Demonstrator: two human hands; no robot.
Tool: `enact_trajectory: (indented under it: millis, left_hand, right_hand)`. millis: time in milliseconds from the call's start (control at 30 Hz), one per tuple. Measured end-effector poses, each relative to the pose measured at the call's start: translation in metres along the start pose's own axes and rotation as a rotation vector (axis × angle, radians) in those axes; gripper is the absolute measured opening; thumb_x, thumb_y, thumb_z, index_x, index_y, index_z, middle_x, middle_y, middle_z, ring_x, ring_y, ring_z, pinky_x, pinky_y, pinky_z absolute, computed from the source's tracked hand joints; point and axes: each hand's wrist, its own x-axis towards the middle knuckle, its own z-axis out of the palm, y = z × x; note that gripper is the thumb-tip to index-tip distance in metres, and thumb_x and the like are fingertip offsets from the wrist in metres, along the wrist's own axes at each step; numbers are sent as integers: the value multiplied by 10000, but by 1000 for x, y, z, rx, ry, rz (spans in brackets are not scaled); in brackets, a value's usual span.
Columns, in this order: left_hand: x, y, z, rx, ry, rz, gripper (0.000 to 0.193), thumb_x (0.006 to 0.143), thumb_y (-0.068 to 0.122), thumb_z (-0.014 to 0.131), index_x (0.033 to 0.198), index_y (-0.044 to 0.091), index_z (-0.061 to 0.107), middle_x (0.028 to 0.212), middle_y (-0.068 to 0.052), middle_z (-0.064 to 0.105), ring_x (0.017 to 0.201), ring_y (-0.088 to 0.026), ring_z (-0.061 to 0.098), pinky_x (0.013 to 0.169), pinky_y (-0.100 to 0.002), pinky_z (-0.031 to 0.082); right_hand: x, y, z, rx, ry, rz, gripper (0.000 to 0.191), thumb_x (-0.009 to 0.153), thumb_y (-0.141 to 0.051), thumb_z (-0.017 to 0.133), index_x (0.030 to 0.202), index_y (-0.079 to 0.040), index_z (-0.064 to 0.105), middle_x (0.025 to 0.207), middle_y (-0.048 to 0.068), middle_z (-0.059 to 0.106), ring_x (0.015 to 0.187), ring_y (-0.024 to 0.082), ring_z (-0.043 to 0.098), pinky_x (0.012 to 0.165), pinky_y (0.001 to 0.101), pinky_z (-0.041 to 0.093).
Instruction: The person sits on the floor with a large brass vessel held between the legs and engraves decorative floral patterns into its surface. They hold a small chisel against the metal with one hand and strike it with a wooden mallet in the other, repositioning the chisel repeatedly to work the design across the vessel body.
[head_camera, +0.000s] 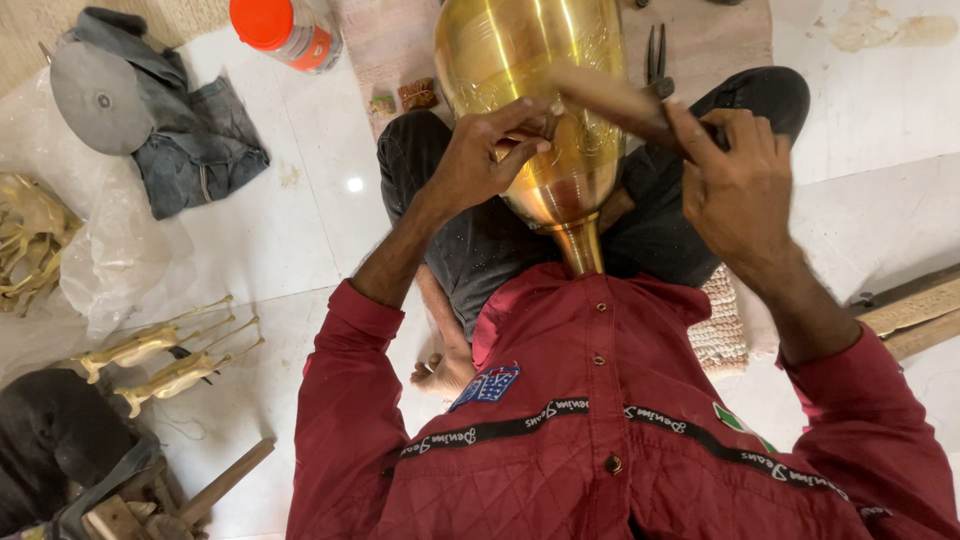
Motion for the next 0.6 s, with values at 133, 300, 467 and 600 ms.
enact_trajectory:
  millis: [133, 300, 467, 600]
  left_hand:
    - [0, 2, 1, 38, 0, 3, 452, 1011, 38, 725, 1440, 73, 587, 1246, -167, 750, 1102, -264, 785, 956, -371, 690]
    - [1, 9, 1, 17, -18, 54, 430, 1014, 45, 713, 1424, 53, 588, 1241, -165, 743, 1081, -265, 783, 933, -367, 691]
    - [11, 18, -5, 95, -94, 64, 396, 984, 13, 718, 1371, 55, 641, 1286, -184, 708, 1058, -269, 779, 893, -361, 691]
    - [23, 24, -10, 177, -191, 22, 380, 966, 21, 760, 1332, 59, 661, 1157, -142, 776, 1030, -232, 794, 892, -365, 672]
  right_hand:
    - [8, -2, -15, -48, 99, -36, 608, 952, 13, 703, 1532, -147, 609, 1207, 144, 607, 1080, 282, 577, 936, 446, 437]
    - [14, -12, -25, 599, 158, 16, 628, 1022, 10, 630, 1610, -154, 483, 1311, 229, 504, 1165, 299, 574, 956, 424, 531]
    - [13, -20, -24, 409, 142, 40, 643, 994, 36, 655, 1581, -181, 509, 1279, 171, 509, 1151, 295, 563, 944, 466, 516]
    - [-3, -20, -18, -16, 68, 53, 741, 941, 67, 701, 1608, -224, 560, 1301, 120, 567, 1159, 296, 557, 967, 506, 449]
